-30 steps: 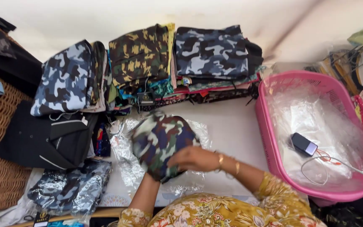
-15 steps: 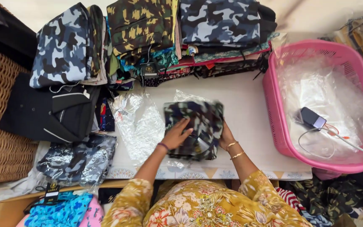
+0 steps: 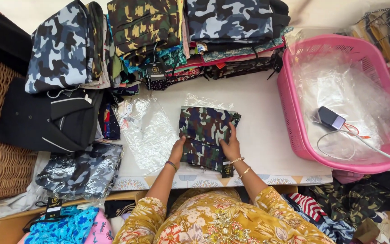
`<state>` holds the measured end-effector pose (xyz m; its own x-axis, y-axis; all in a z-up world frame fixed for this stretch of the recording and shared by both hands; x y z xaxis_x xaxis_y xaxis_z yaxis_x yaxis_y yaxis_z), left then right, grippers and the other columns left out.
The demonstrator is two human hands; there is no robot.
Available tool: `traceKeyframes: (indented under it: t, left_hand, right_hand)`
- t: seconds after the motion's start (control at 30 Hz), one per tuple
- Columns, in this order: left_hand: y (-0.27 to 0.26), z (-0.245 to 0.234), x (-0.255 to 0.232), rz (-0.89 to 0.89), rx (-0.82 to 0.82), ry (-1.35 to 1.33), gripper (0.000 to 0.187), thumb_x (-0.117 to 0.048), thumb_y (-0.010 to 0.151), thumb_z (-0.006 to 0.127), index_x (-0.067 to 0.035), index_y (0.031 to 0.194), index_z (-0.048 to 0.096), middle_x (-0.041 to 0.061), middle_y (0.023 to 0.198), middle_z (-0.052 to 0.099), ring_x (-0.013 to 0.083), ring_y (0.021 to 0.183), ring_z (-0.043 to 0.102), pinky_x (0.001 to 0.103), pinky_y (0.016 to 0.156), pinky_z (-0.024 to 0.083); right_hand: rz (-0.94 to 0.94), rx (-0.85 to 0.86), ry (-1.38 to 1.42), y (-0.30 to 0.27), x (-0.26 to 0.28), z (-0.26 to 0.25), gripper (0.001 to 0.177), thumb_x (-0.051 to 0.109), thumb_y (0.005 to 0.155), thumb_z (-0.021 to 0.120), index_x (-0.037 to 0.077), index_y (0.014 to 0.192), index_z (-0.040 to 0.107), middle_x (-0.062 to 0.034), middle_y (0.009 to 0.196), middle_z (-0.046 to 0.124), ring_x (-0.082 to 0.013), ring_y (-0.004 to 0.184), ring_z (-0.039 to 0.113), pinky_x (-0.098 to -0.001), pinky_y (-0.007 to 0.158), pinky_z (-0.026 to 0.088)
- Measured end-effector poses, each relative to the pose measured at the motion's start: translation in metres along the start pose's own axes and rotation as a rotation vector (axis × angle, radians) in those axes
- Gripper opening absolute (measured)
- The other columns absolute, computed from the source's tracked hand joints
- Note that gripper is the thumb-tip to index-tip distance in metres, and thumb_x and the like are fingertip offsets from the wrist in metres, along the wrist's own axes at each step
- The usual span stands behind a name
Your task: The recorder folds different types of clothes and packs them into plastic bags for logistics shipment.
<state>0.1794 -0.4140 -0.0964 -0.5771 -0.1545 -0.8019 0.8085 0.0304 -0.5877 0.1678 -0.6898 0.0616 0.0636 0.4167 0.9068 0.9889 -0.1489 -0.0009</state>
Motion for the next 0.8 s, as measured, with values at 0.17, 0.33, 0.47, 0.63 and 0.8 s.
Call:
traceKeyframes:
  t: [0.17,0.33,0.47,0.63,0.8]
  left_hand:
    - [-0.051,0.005,-0.058,0.256,-0.077,0.585,0.06,-0.049,0.097,0.061,0.002,0.129,0.065,0.02,0.114,0.075,0.0357,0.107,0.069,0.038,0.092,0.052]
    - [-0.06,0.016,-0.064,0.443,-0.147,0.523,0.061,-0.045,0.104,0.055,0.0,0.145,0.053,0.023,0.133,0.063,0.036,0.12,0.057,0.039,0.099,0.046]
    - [-0.061,0.017,-0.065,0.278,-0.002,0.183,0.053,-0.029,0.095,0.067,-0.006,0.141,0.053,0.015,0.124,0.07,0.0243,0.11,0.067,0.035,0.094,0.051]
    - [-0.095,0.028,-0.091,-0.169,-0.081,-0.044,0.067,-0.009,0.087,0.083,-0.003,0.14,0.043,0.015,0.118,0.066,0.0249,0.107,0.067,0.037,0.091,0.056]
    - [-0.058,0.04,-0.141,0.065,0.33,-0.021,0.06,-0.004,0.08,0.077,0.001,0.137,0.056,0.009,0.113,0.074,0.0212,0.101,0.069,0.035,0.088,0.058]
  right_hand:
    - [0.213,-0.106,0.004,0.019,-0.034,-0.018,0.067,0.033,0.086,0.077,0.018,0.145,0.049,-0.0167,0.137,0.059,-0.0341,0.119,0.061,-0.0386,0.099,0.05]
    - [0.229,-0.254,-0.43,0.044,-0.014,-0.04,0.043,0.051,0.087,0.08,0.017,0.114,0.077,-0.0131,0.118,0.064,-0.0362,0.113,0.057,-0.0428,0.09,0.045]
    - [0.29,-0.214,-0.367,0.06,-0.065,-0.031,0.034,0.042,0.082,0.086,0.012,0.097,0.076,-0.0082,0.113,0.07,-0.0313,0.099,0.064,-0.0441,0.085,0.051]
    - [0.157,-0.325,0.022,0.055,-0.061,-0.042,0.034,0.014,0.079,0.082,0.01,0.107,0.063,-0.0096,0.101,0.075,-0.0263,0.088,0.071,-0.0404,0.081,0.058]
    - [-0.301,-0.444,-0.25,0.045,-0.001,-0.058,0.074,0.008,0.072,0.085,0.003,0.138,0.052,-0.023,0.126,0.056,-0.0338,0.108,0.059,-0.0381,0.083,0.056]
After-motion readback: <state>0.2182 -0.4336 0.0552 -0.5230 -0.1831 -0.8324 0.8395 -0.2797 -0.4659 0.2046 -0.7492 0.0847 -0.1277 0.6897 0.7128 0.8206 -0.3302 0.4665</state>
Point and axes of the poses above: each hand's wrist, its own y-axis towards the middle knuckle, its own z-axis out of the palm, x = y × z, the point moved 6 cm from there along y, towards the middle knuckle
